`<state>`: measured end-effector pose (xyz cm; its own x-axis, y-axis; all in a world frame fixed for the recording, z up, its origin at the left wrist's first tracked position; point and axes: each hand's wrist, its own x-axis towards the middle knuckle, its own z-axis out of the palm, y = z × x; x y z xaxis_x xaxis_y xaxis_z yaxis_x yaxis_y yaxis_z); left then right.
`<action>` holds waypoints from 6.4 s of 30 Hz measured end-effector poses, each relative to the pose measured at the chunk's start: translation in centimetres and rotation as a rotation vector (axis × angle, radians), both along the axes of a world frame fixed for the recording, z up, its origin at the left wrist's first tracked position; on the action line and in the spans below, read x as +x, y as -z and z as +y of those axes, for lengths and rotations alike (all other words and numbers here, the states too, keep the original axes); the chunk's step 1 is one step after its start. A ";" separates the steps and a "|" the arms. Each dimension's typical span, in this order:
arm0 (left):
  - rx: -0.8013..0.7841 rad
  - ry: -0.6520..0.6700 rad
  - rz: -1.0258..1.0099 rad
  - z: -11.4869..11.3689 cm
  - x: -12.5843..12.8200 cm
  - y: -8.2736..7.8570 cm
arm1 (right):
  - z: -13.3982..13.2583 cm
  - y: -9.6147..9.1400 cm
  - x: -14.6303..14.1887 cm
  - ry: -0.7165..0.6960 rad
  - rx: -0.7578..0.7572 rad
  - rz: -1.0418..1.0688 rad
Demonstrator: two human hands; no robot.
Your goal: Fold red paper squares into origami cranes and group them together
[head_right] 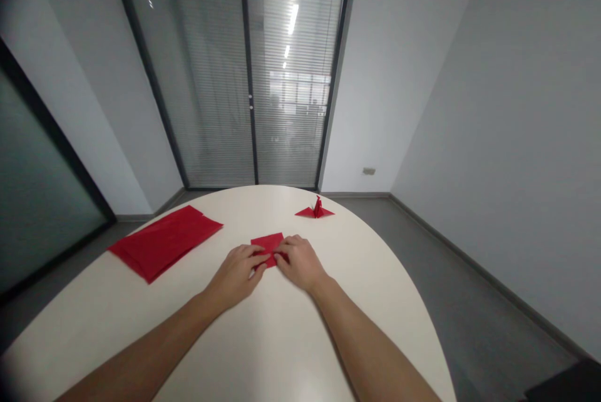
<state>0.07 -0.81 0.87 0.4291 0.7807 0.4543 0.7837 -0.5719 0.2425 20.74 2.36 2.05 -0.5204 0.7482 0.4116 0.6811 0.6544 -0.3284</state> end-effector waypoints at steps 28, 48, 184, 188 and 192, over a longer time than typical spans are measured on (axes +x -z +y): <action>-0.113 0.257 -0.165 -0.2 -0.3 -0.5 | 0.2 0.8 0.1 0.030 -0.040 0.029; -0.055 0.080 -0.007 -0.1 -0.6 -0.3 | 1.0 1.2 0.4 -0.088 -0.046 0.147; -0.153 -0.019 -0.242 0.8 -0.3 1.0 | 0.0 0.6 0.1 -0.025 -0.178 0.178; -0.171 -0.027 -0.269 0.9 -0.3 1.0 | 0.0 0.6 0.1 -0.036 -0.189 0.182; -0.153 -0.039 -0.296 0.9 -0.3 1.0 | 0.1 0.6 0.1 -0.036 -0.177 0.170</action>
